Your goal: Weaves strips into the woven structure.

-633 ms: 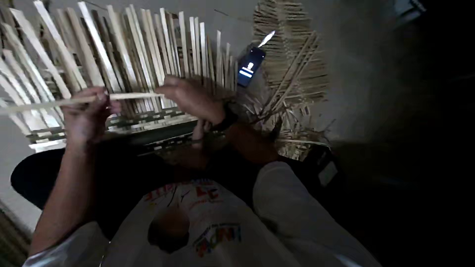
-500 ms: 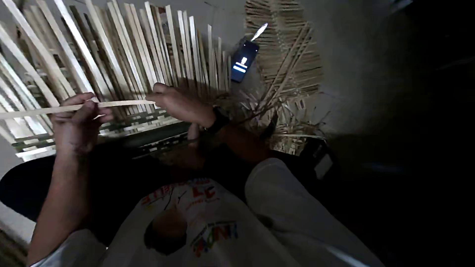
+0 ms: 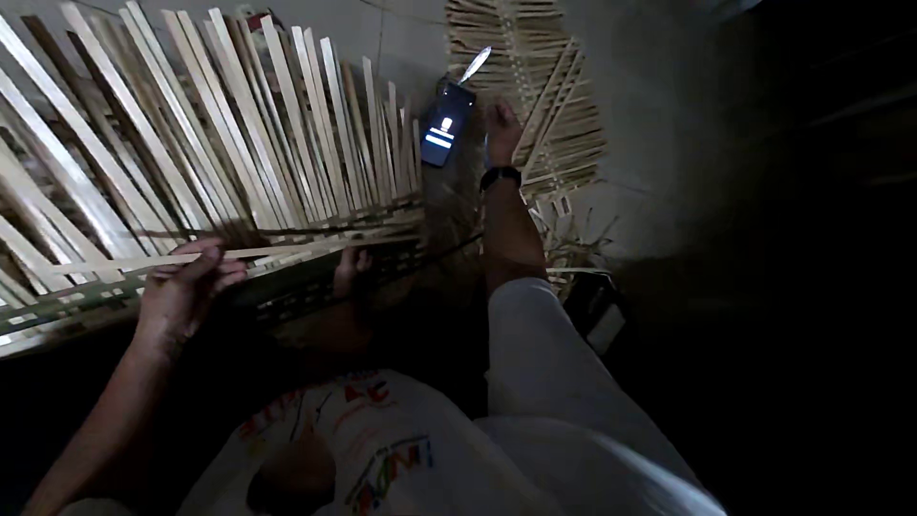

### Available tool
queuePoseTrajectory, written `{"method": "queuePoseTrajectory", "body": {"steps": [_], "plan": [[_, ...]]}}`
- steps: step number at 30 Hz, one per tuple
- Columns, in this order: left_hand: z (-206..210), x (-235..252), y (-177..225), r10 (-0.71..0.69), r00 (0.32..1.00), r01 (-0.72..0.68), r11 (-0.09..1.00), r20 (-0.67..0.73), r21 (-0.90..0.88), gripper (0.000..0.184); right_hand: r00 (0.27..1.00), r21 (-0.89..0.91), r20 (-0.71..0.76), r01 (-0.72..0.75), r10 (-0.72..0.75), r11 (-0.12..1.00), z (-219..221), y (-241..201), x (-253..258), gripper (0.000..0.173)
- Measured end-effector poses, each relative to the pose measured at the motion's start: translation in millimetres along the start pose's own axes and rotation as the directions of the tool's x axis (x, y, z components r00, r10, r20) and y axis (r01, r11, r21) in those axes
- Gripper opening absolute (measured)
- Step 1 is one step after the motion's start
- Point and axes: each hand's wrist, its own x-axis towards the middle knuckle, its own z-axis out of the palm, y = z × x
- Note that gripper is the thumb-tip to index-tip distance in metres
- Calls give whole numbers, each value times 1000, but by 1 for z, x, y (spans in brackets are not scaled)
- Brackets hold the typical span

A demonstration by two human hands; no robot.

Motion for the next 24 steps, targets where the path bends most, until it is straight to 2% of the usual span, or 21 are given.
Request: {"method": "queuePoseTrajectory", "body": {"steps": [4,7,10,24], "plan": [[-2,2,-6,-14,1000,14,999,-3,47,20,979,134,34,-201,199,970,11,12,9,40],[-3,4,-6,-26,999,28,998,-29,58,21,962,219,103,-271,254,937,18,21,17,38],[-3,6,-8,-34,999,35,998,-18,54,21,956,285,131,-291,264,913,23,29,24,32],[-5,6,-8,-33,999,33,998,2,46,22,965,312,152,-253,214,916,24,33,30,31]]}}
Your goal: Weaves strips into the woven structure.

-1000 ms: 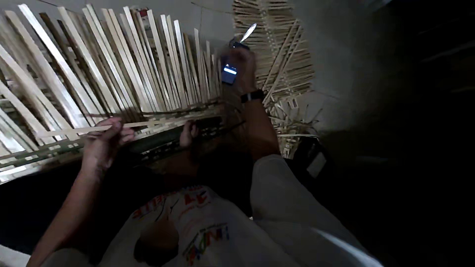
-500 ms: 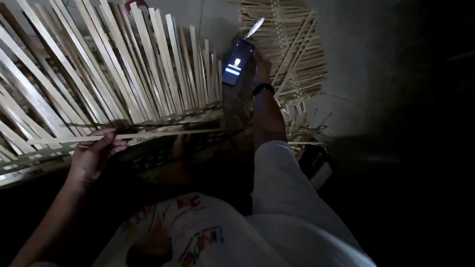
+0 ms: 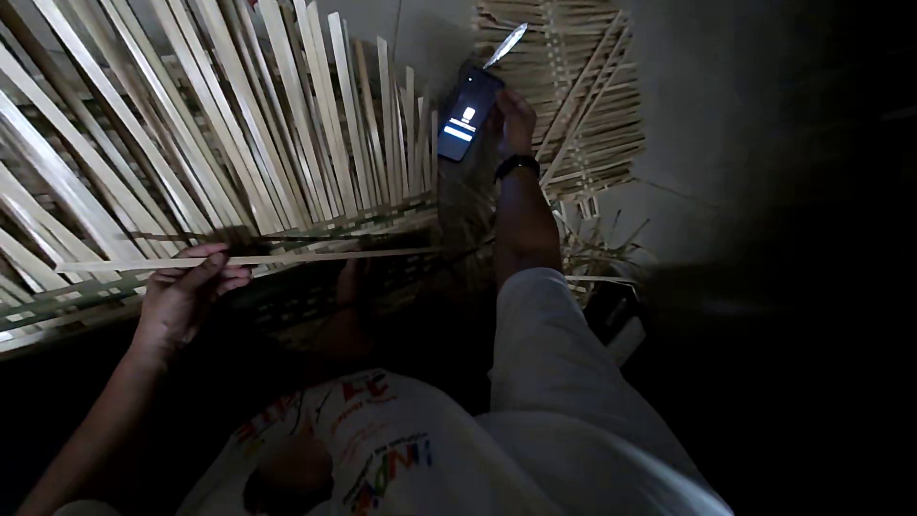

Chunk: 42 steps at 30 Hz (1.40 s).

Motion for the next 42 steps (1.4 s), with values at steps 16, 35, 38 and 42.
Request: {"method": "queuePoseTrajectory", "body": {"steps": [16,35,38,42], "plan": [[0,-6,18,156,980,-130,973,125,-191,28,332,-164,922,801,-200,575,102,-92,-258,40],[-78,66,84,149,979,-58,855,-137,515,43,514,-490,854,746,79,451,139,-92,-221,29],[-88,54,90,147,988,-100,848,-49,520,24,491,-445,871,761,30,472,141,-89,-217,28],[-108,28,97,161,975,-218,842,157,494,13,455,-398,890,776,3,489,164,-76,-224,28]]}}
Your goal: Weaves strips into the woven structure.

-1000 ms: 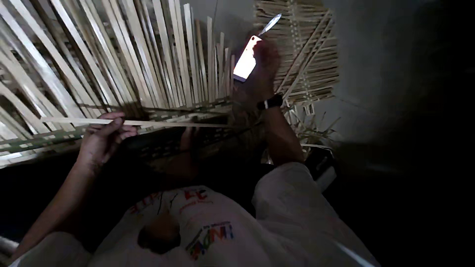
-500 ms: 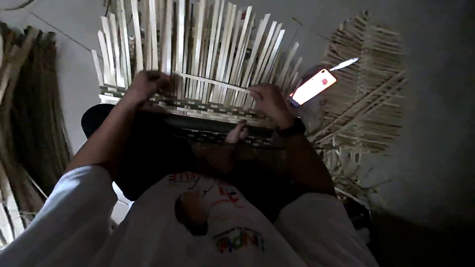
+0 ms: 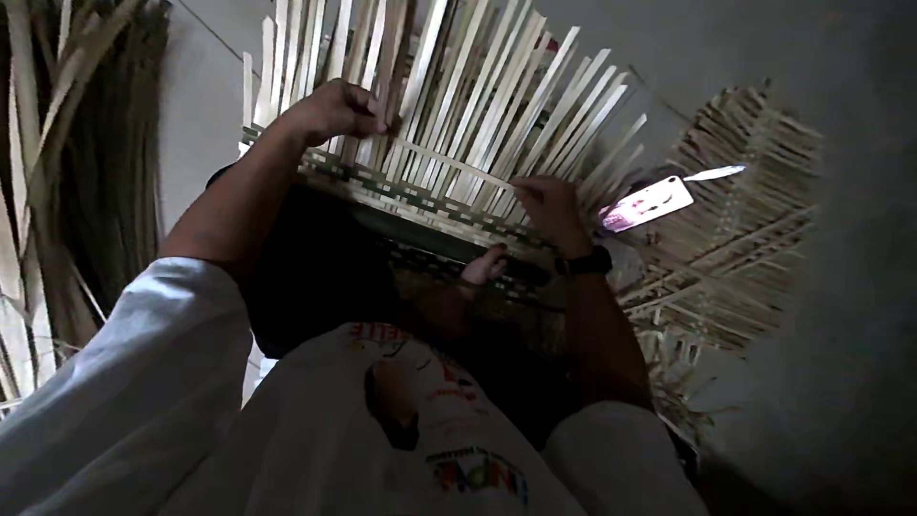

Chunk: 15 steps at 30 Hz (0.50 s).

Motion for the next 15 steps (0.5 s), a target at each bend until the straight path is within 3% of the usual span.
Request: {"method": "queuePoseTrajectory", "body": {"steps": [2,6,11,15], "plan": [[-8,-6,-3,12,998,-9,999,-57,54,17,999,-4,-29,28,-28,1000,16,-16,13,28],[-38,0,-27,-32,949,59,995,-313,75,25,997,-35,-32,71,-72,997,33,-51,31,29],[-33,15,-31,-109,963,128,990,-248,60,39,995,-10,-25,95,-95,995,14,-42,28,28],[-42,12,-27,-91,965,122,986,-245,113,36,998,-47,-23,58,-59,997,8,-40,24,27]]}}
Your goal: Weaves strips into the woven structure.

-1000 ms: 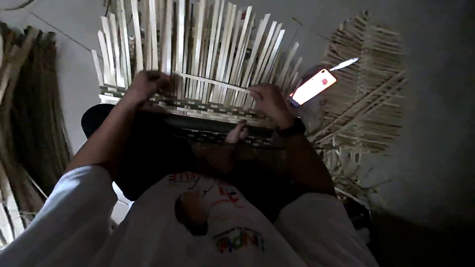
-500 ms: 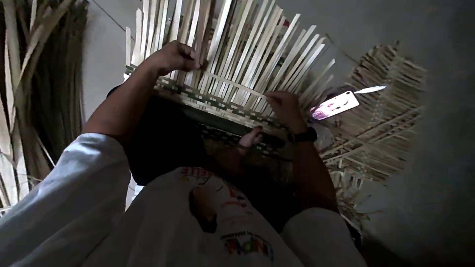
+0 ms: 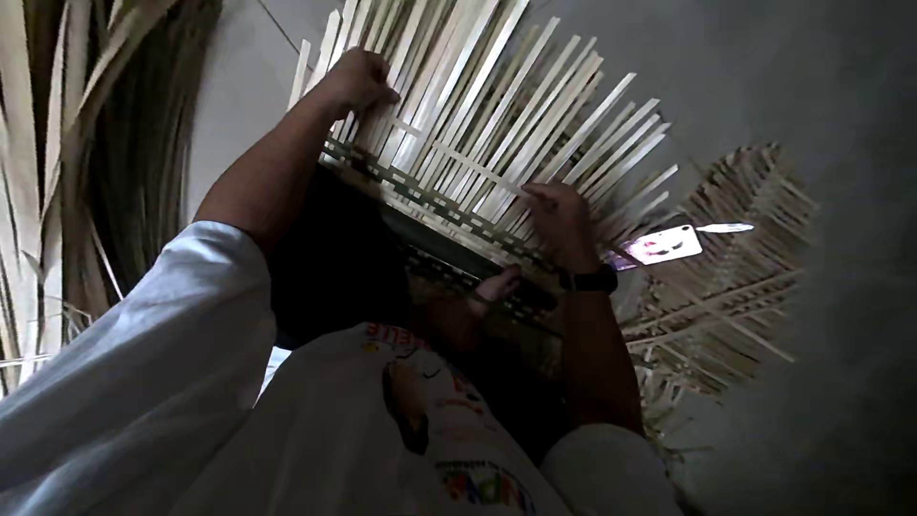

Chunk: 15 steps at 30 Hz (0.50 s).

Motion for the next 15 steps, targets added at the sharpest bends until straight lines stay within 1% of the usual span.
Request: {"method": "queuePoseTrajectory", "body": {"steps": [2,3,5,6,8,10,12,13,15], "plan": [[-13,-10,-3,7,1000,-5,995,12,-104,22,1000,3,-4,15,-15,1000,3,-3,5,28],[-19,-19,-3,3,999,3,987,37,-159,17,999,8,-10,46,-46,999,9,-7,10,28],[-27,-33,-4,-2,997,19,976,78,-219,13,992,28,-38,120,-119,992,28,-16,23,27],[-31,-37,-7,-15,998,29,972,60,-232,16,990,34,-37,137,-135,990,38,-25,30,27],[-39,-34,-18,-28,999,22,977,-28,-213,20,990,26,-14,144,-144,989,52,-43,42,28],[-40,-27,-24,30,996,-45,980,-83,-193,22,992,15,7,129,-129,992,51,-57,47,28],[-29,-21,-19,77,995,-92,963,-71,-254,28,996,1,11,89,-89,996,38,-52,40,28],[-22,-16,-16,77,995,-90,954,-56,-286,31,998,-14,15,54,-54,998,29,-45,34,28],[-14,-6,-12,45,999,-49,965,-20,-256,38,1000,-32,11,-21,21,999,12,-30,21,28]]}}
